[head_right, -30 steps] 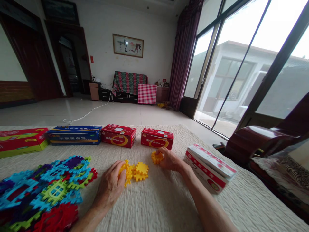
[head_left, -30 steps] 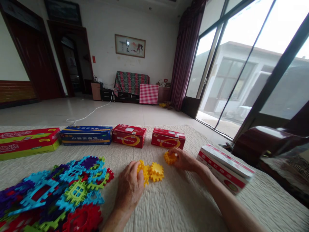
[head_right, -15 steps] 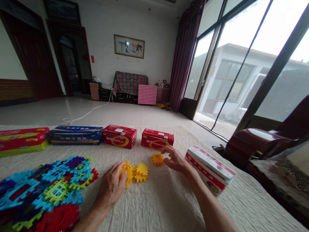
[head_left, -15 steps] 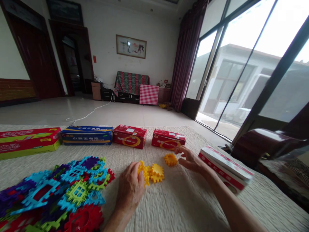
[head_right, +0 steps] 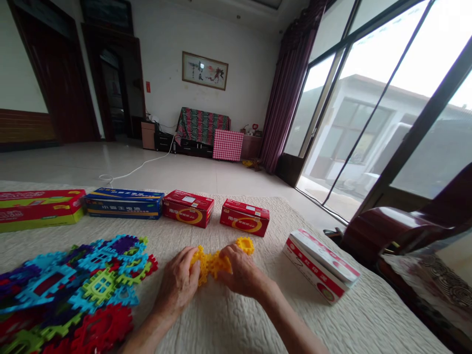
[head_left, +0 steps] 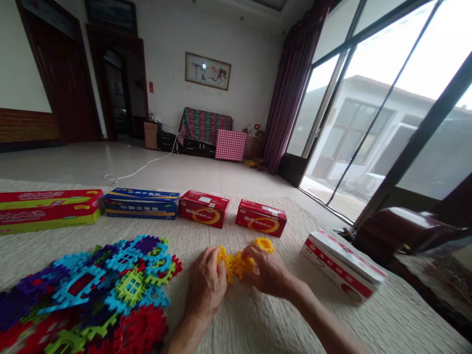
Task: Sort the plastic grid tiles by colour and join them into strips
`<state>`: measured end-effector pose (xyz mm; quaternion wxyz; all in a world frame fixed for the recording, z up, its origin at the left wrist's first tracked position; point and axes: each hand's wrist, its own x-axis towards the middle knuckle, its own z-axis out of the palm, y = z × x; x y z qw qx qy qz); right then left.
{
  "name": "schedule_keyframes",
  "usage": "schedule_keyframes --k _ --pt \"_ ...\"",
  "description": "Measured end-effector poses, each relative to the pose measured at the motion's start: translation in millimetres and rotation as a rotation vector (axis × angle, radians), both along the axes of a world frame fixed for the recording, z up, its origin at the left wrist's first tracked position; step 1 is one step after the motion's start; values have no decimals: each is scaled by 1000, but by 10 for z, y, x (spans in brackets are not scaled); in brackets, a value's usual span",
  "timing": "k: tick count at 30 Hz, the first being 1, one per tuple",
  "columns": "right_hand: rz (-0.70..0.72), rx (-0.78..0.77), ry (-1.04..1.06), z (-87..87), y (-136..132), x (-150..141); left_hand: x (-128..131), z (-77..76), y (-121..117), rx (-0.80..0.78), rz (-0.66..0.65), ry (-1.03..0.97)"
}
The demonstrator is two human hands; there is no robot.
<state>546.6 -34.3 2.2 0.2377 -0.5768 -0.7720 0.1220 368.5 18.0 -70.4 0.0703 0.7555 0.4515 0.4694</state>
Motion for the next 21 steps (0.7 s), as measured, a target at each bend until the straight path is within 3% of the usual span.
schedule_keyframes --k 5,10,13,16,21 --pt "15 12 12 -21 50 44 3 -10 -4 -3 2 14" --pt "-59 -25 -16 -40 35 29 -9 -13 11 -1 -8 10" --pt "-5 9 -2 -37 51 79 -12 -11 14 -8 -16 16" --pt "21 119 47 -38 126 276 -13 -18 14 -15 -15 33" --pt "-83 269 71 -143 270 755 -8 -45 27 4 -9 43"
